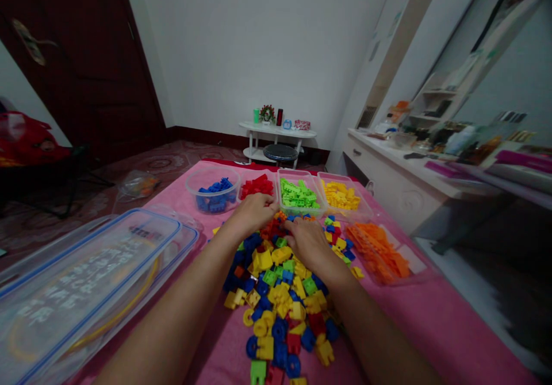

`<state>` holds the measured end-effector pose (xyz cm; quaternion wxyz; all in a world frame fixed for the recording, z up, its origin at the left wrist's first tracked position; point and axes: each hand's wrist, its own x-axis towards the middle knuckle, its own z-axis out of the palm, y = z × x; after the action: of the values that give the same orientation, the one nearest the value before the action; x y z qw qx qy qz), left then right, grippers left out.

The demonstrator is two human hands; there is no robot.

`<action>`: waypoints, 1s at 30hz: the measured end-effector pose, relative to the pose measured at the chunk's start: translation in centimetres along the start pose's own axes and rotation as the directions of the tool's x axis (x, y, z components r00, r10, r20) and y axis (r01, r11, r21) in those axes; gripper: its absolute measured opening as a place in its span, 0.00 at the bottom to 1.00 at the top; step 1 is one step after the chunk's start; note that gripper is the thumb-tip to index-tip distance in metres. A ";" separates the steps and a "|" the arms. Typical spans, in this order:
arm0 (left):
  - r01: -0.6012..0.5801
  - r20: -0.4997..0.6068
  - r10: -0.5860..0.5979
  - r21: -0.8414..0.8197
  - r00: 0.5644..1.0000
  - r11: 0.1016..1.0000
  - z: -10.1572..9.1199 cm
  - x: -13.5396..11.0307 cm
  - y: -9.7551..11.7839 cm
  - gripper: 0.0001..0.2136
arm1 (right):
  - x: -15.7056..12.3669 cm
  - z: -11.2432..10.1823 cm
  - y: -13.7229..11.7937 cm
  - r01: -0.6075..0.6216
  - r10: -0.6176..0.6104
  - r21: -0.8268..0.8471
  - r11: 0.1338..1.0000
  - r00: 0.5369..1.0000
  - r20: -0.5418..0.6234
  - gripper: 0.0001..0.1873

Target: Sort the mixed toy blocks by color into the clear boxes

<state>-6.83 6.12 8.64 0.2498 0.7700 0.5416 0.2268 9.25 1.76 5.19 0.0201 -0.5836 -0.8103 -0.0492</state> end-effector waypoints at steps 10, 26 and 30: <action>0.357 0.276 -0.258 -0.863 0.926 0.357 0.5 1.0 -0.2 0.10 | -0.1 0.6 -0.1 0.037 -0.032 0.132 0.991 0.999 -0.042 0.12; 0.533 0.543 0.006 -0.825 0.839 0.186 3.0 0.5 0.4 0.24 | 0.1 -1.9 0.6 0.258 0.163 0.714 0.650 0.871 -0.463 0.21; 0.494 0.493 0.021 -0.869 0.870 -0.015 3.0 0.7 0.3 0.15 | 0.3 -1.6 1.4 0.272 0.289 0.759 0.591 0.808 -0.514 0.16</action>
<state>-4.56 6.30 6.59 0.8413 0.2962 0.2977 0.3403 10.46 2.30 6.94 0.5322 -0.4677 -0.6908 0.1444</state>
